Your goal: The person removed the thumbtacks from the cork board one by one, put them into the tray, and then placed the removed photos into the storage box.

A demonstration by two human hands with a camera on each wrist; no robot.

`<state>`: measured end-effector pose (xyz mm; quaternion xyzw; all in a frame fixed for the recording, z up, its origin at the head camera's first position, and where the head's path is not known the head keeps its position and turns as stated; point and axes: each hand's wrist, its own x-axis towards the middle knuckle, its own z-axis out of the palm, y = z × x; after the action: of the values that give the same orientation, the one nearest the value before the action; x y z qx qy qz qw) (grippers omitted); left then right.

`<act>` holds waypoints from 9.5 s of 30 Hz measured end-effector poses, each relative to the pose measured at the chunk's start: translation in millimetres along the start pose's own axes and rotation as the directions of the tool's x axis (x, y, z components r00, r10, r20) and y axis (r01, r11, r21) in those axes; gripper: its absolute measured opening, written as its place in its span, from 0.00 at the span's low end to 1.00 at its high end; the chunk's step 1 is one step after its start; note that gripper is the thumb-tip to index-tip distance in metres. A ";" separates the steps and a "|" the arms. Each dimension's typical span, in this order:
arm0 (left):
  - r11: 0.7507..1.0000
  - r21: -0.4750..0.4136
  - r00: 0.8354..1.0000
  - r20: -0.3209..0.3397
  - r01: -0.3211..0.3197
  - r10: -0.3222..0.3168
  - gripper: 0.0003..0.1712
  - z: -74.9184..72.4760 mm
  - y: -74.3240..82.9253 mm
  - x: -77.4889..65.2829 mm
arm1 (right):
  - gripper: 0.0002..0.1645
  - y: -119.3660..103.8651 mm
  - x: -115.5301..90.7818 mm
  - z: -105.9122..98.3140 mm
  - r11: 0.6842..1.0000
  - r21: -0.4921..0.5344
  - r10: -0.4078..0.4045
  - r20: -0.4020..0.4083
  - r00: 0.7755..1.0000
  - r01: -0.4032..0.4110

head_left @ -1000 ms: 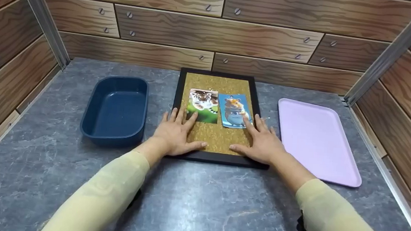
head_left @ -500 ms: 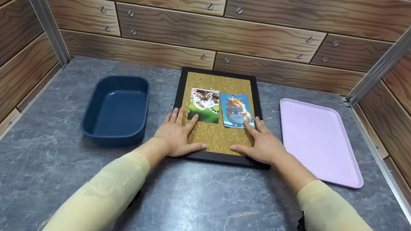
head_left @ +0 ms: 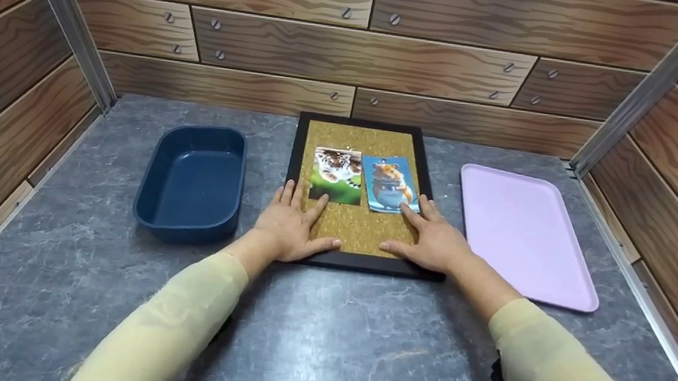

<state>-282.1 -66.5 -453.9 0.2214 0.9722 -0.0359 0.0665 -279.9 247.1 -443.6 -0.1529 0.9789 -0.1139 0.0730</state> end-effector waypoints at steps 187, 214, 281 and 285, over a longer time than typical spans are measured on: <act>0.998 0.031 0.994 -0.088 -0.061 0.063 0.61 13.3 38.5 -76.7 | 0.67 -19.2 -79.1 20.5 0.999 -0.043 -0.018 -0.049 0.999 0.016; 0.997 0.016 0.993 -0.094 -0.069 0.070 0.61 13.7 42.1 -83.1 | 0.68 -23.2 -88.2 19.8 0.998 -0.059 -0.012 -0.046 0.999 0.010; 0.840 0.085 0.820 -0.183 -0.536 0.542 0.52 11.6 53.4 -15.2 | 0.60 0.4 -71.0 -17.2 0.990 0.035 -0.132 -0.153 0.979 0.139; 0.839 0.078 0.819 -0.186 -0.538 0.542 0.52 12.8 52.9 -14.2 | 0.57 5.7 -58.9 -26.8 0.976 0.076 -0.186 -0.210 0.960 0.206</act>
<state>-245.0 -26.3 -466.7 0.4908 0.8709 -0.0036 -0.0267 -230.8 276.4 -412.8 -0.2331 0.9546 -0.1831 -0.0306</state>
